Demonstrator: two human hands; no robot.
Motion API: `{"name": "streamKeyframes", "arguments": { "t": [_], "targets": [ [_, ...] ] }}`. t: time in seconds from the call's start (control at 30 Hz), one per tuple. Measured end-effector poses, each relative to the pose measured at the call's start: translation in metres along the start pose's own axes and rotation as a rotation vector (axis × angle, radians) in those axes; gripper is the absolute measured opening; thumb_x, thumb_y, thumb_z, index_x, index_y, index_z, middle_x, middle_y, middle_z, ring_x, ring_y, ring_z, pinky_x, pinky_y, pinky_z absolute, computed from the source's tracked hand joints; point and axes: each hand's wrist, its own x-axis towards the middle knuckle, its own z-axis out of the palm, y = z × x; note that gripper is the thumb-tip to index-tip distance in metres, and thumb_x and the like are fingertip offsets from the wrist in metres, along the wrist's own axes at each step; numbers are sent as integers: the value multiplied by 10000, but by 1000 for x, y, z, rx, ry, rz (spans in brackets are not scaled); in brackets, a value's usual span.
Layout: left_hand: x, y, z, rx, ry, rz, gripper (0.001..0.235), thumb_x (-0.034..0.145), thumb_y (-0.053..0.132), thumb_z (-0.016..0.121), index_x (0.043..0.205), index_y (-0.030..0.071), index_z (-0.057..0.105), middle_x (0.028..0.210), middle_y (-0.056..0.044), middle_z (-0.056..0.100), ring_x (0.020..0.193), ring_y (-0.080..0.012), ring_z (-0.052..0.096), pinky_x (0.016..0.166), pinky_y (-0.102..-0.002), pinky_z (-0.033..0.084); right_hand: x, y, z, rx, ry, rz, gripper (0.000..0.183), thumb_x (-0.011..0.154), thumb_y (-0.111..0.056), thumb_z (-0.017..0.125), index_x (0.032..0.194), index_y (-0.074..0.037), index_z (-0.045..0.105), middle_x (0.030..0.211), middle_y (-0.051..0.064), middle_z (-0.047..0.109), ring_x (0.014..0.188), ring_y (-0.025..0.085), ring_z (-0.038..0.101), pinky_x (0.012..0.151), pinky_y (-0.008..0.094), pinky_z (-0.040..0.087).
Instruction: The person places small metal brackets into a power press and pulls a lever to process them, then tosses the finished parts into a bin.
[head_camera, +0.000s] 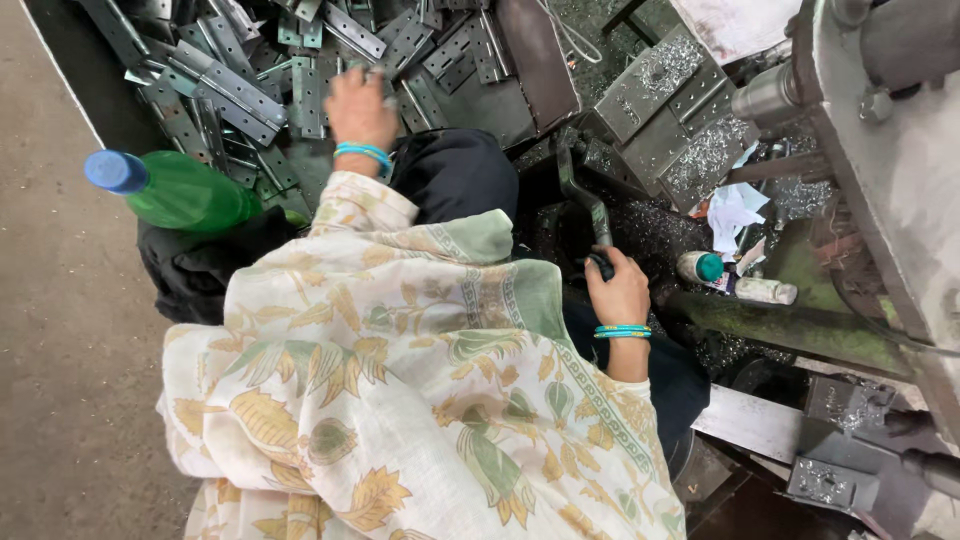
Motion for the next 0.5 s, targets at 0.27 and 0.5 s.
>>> {"name": "streamKeyframes", "arguments": {
  "t": [0.27,0.5],
  "targets": [
    [5,-70,54,31,50,-351,608,795,9,716,1378,101,569,1279,-179,499,1152,-412,527,892,-536,501,4,-5,0,-17,-24,27,308,877,-350,714,1139,-192,757,1100,168,722,1015,402,682,852,496,543],
    [20,-75,53,-207,204,-236,746,719,-85,709,1428,89,556,1156,-217,560,1066,-443,589,914,-501,509,4,-10,-6,-16,-30,48,316,873,-352,713,1141,-190,752,1081,180,716,992,411,679,831,507,540]
  ]
}}
